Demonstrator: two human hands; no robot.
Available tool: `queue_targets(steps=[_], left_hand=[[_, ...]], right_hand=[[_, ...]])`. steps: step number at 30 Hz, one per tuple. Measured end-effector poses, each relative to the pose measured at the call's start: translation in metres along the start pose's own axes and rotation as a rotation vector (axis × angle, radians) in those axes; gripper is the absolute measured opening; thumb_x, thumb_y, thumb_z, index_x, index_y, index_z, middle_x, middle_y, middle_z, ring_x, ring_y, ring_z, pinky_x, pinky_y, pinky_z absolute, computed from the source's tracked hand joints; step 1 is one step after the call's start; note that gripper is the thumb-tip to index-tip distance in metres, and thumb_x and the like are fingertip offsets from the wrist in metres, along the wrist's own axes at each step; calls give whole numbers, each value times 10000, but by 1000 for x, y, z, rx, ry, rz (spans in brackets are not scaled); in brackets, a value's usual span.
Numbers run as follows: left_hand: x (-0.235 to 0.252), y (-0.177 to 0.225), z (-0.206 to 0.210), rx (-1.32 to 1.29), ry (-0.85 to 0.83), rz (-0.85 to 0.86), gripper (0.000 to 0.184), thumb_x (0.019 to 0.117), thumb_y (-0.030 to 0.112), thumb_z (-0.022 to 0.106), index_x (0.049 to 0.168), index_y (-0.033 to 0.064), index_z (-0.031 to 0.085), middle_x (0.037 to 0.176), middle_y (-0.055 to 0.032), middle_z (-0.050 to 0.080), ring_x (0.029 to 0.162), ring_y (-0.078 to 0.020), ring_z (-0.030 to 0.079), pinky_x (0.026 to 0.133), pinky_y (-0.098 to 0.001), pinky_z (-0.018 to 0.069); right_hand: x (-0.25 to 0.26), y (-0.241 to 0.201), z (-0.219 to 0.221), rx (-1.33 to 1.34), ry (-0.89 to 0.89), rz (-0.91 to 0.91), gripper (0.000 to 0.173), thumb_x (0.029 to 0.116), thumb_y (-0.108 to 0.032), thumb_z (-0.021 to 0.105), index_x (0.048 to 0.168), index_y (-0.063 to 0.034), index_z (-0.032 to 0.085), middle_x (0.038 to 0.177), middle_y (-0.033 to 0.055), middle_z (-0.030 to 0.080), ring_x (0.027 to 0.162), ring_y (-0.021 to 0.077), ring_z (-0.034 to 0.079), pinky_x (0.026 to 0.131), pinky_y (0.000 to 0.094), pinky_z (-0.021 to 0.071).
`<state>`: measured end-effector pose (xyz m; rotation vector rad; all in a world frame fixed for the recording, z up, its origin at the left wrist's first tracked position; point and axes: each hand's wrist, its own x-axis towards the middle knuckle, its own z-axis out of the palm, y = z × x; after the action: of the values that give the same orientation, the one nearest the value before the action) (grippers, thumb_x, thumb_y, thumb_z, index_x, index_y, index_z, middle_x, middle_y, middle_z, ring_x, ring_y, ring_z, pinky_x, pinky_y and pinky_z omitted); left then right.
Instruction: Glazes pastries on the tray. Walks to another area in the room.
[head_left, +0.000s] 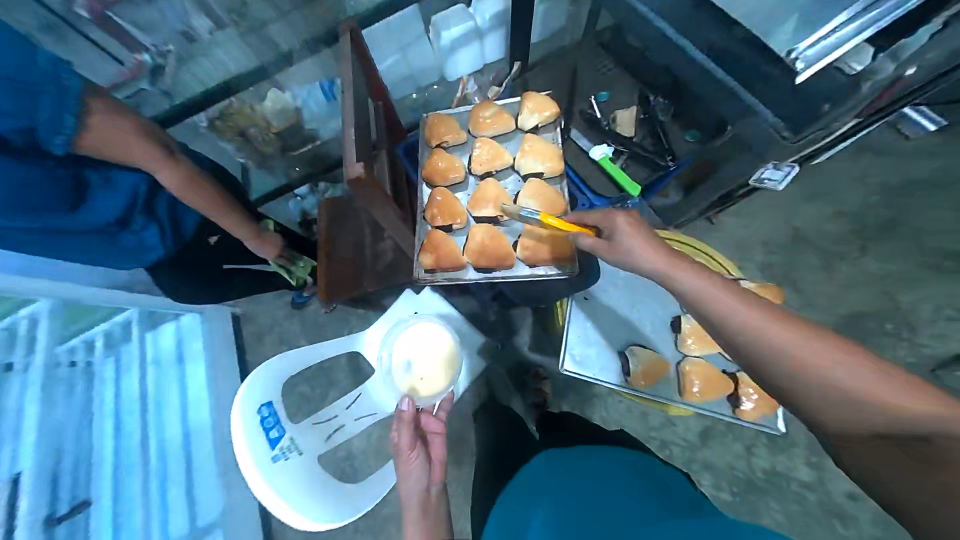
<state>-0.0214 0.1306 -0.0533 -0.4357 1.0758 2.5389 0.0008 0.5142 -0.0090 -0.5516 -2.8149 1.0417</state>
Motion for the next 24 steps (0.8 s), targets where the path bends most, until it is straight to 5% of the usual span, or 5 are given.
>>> queue_targets(steps=[6, 11, 16, 21, 24], left_hand=[[20, -11, -4, 59, 27, -14, 413, 899, 276, 734, 1179, 12, 584, 1063, -150, 735, 936, -259, 746, 806, -426, 636], [55, 5, -30, 92, 5, -4, 436, 864, 326, 794, 1157, 43, 638, 1061, -115, 748, 958, -237, 745, 835, -430, 632], [88, 25, -14, 175, -56, -3, 424, 868, 301, 794, 1160, 35, 639, 1072, -114, 745, 962, -241, 745, 830, -444, 635], [111, 33, -1, 208, -116, -27, 446, 854, 300, 813, 1164, 34, 636, 1072, -108, 744, 960, -232, 743, 849, -433, 631], [121, 26, 9, 204, -124, -57, 398, 891, 259, 766, 1167, 14, 618, 1072, -121, 738, 959, -239, 741, 858, -438, 628]], right_hand=[[110, -20, 38, -360, -183, 103, 322, 1022, -113, 566, 1318, -25, 660, 1251, 317, 626, 1129, 523, 620, 906, 698, 478], [102, -36, 15, -437, -280, -81, 210, 940, -63, 664, 1123, -50, 765, 961, 252, 713, 921, 486, 682, 769, 707, 515], [152, -77, 39, -598, -302, 31, 280, 985, -41, 586, 1237, -16, 706, 1171, 326, 644, 1025, 547, 639, 808, 715, 486], [114, -63, 24, -675, -371, -168, 163, 914, 28, 659, 1040, -14, 752, 970, 277, 663, 837, 494, 669, 647, 655, 523], [116, -58, -6, -599, -294, -45, 240, 946, -29, 650, 1161, -45, 754, 1039, 289, 677, 869, 523, 667, 691, 715, 506]])
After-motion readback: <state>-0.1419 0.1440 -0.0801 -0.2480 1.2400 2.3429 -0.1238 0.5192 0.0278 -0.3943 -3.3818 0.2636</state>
